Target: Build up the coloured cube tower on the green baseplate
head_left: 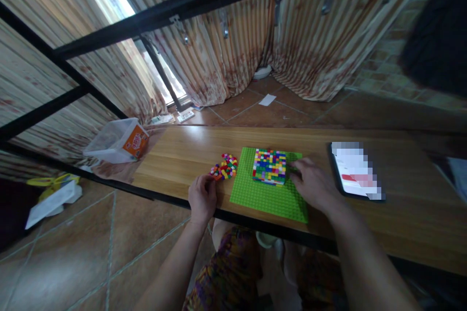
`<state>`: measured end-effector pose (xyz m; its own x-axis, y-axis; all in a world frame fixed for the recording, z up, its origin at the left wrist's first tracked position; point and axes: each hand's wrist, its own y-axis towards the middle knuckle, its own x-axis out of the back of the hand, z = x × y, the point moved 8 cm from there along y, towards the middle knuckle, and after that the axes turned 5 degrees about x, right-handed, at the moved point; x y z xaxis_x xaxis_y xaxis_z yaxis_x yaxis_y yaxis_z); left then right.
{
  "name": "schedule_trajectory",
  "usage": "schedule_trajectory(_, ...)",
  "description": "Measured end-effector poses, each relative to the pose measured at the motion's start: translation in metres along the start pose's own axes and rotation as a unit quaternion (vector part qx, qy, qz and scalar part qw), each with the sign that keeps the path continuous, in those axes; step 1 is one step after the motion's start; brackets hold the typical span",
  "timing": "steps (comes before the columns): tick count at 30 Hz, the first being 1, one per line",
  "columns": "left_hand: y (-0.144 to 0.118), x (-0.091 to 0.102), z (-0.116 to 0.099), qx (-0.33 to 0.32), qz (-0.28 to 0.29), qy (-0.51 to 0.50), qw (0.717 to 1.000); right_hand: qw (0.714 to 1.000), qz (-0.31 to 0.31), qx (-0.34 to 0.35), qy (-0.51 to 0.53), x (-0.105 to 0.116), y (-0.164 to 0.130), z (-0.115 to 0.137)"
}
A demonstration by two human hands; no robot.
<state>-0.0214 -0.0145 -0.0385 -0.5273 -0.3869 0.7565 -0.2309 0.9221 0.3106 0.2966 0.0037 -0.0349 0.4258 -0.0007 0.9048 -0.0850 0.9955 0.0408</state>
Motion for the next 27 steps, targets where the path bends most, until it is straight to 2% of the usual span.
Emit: schedule_trajectory(27, 0.0007, 0.0017, 0.0022, 0.002, -0.025, 0.009, 1.0, 1.0, 0.008, -0.003, 0.004, 0.0025, 0.0001, 0.0031)
